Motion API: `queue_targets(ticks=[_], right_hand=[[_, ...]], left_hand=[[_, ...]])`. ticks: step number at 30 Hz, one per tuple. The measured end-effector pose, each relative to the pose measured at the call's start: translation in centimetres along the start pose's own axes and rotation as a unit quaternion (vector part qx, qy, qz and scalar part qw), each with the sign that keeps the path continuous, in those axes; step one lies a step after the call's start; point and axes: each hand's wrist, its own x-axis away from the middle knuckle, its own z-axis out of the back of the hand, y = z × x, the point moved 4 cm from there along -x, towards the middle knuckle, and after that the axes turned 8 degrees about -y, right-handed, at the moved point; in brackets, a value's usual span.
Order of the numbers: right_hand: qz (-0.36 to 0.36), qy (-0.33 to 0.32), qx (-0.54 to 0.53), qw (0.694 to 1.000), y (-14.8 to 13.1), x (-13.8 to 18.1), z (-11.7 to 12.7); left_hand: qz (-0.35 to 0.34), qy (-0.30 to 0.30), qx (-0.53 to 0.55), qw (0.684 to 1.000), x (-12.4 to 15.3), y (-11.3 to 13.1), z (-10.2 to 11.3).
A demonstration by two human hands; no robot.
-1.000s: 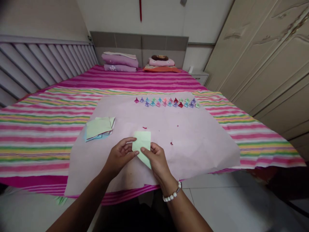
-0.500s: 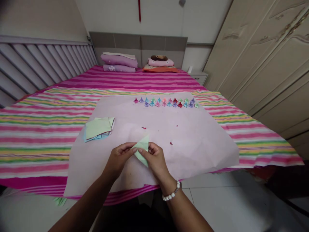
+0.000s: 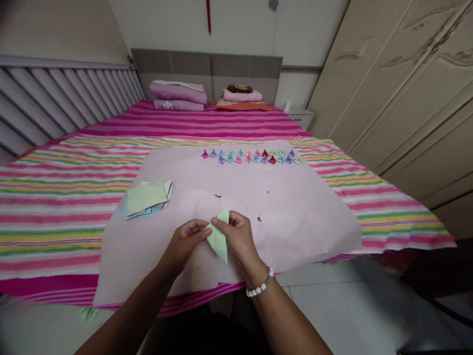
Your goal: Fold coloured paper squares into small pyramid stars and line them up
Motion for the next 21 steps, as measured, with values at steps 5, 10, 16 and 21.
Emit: queue_targets(ticks=[5, 10, 16, 21], right_hand=[[0.053, 0.061, 0.023, 0.996, -0.9, -0.9, 1.2], [0.07, 0.059, -0.016, 0.996, -1.4, -0.8, 1.6], [0.039, -0.019, -0.015, 0.999, -1.3, 0.5, 1.3], [0.033, -0.029, -0.004, 0.999, -1.5, 1.1, 0.7]], left_hand=[[0.003, 0.005, -0.007, 1.0, -0.6, 0.0, 0.1], [0.039, -0.021, 0.09, 0.995, -1.1, -0.6, 0.0], [0.091, -0.079, 0.191, 0.974, -1.4, -1.3, -0.8], [0.089, -0.115, 0.204, 0.968, -1.4, -1.3, -1.3]])
